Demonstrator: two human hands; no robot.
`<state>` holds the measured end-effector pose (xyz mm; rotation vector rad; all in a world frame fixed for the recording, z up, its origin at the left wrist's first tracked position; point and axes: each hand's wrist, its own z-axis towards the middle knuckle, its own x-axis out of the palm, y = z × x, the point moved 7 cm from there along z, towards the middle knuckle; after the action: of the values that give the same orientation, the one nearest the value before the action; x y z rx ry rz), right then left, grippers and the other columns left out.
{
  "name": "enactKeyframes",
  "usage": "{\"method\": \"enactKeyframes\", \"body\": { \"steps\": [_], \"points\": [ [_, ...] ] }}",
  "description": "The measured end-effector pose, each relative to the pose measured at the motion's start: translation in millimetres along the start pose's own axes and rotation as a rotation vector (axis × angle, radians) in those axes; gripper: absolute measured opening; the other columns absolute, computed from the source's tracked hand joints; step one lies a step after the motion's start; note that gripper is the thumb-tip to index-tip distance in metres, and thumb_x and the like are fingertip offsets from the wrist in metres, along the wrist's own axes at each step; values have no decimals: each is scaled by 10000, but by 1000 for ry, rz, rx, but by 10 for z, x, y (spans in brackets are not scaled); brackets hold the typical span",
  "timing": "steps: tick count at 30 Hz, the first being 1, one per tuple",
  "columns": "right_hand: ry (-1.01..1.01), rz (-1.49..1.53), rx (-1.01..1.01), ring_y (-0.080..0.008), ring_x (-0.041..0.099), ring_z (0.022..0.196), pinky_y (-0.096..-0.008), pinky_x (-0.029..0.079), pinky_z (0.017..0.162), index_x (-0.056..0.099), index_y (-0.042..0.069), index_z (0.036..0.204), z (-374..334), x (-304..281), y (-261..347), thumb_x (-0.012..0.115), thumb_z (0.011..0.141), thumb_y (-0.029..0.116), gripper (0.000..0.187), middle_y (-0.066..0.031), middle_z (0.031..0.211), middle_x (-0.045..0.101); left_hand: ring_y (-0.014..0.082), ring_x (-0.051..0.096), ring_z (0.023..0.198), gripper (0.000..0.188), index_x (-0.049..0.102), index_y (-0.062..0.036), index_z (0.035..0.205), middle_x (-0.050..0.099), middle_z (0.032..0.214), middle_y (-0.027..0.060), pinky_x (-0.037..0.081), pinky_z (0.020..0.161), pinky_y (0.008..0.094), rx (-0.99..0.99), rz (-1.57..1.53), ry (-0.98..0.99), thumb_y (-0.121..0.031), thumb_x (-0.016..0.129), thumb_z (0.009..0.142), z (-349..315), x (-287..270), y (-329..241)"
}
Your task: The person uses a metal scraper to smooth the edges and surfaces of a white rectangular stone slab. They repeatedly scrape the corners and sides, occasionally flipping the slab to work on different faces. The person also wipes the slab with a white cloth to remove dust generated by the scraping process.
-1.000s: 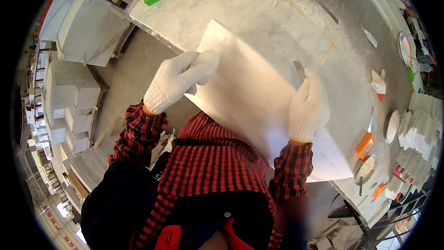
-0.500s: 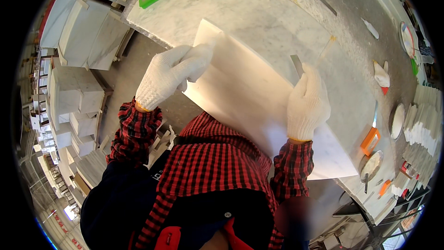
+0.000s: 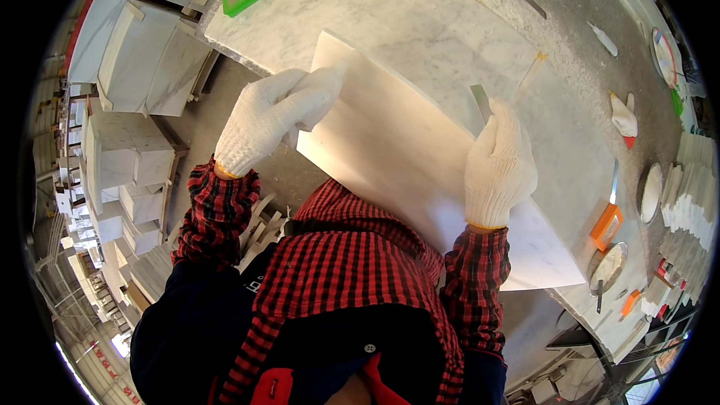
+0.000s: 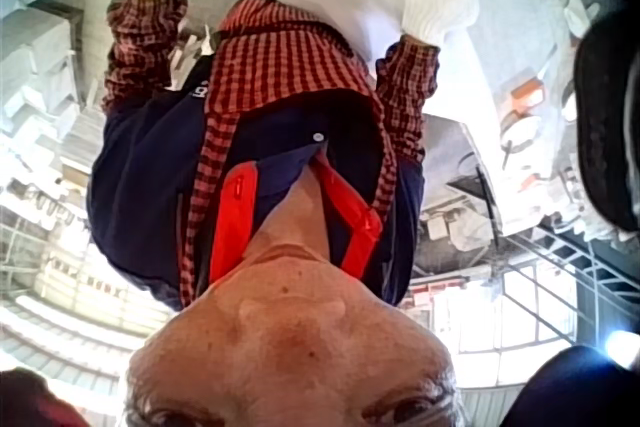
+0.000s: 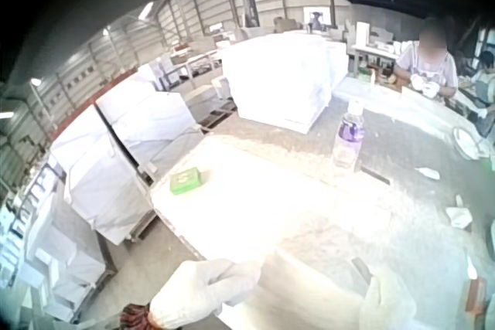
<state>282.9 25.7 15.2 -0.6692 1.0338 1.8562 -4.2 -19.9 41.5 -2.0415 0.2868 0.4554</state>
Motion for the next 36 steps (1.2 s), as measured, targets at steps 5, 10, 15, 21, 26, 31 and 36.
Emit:
{"method": "enactKeyframes", "body": {
  "steps": [5,10,15,21,26,31,36],
  "points": [
    [3,4,12,-260,703,881,-350,545,735,719,141,1052,7,1,11,600,891,62,216,-75,978,732,79,510,516,337,699,10,965,591,679,31,385,481,228,-12,6,-1,-317,660,893,47,-5,28],
    [5,9,20,-258,704,882,-347,545,739,720,141,1056,6,-3,2,600,890,58,221,-76,980,731,75,509,511,330,698,3,949,588,670,21,379,478,226,-8,9,6,-321,659,899,35,3,-13],
    [3,6,25,-253,703,887,-344,545,742,719,141,1063,2,2,-7,604,886,54,229,-72,986,731,78,511,501,337,694,0,929,589,665,21,381,479,225,-18,32,12,-333,655,903,42,-6,-19],
    [16,6,37,-253,703,895,-346,546,742,719,141,1060,8,-3,12,606,883,54,228,-69,985,733,81,510,495,335,689,-6,897,591,665,20,380,477,225,-9,58,12,-339,652,904,33,-13,-62],
    [19,-3,26,-253,705,901,-346,548,746,720,143,1065,9,-1,-3,607,886,59,228,-69,989,734,71,507,505,333,689,-8,892,593,671,16,376,476,221,-32,50,9,-339,653,905,35,-18,-97],
    [19,7,31,-255,705,898,-348,548,745,720,143,1068,8,4,-6,608,889,62,226,-71,988,733,63,494,500,322,693,-12,890,591,670,12,368,472,215,-37,68,4,-332,660,906,51,-38,-79],
    [82,26,109,-270,697,968,-350,532,836,726,104,1066,7,17,-20,554,940,113,213,-86,1057,730,56,482,488,308,708,-14,922,595,671,9,364,461,212,-40,48,4,-319,665,911,56,-43,-84]
  ]
}}
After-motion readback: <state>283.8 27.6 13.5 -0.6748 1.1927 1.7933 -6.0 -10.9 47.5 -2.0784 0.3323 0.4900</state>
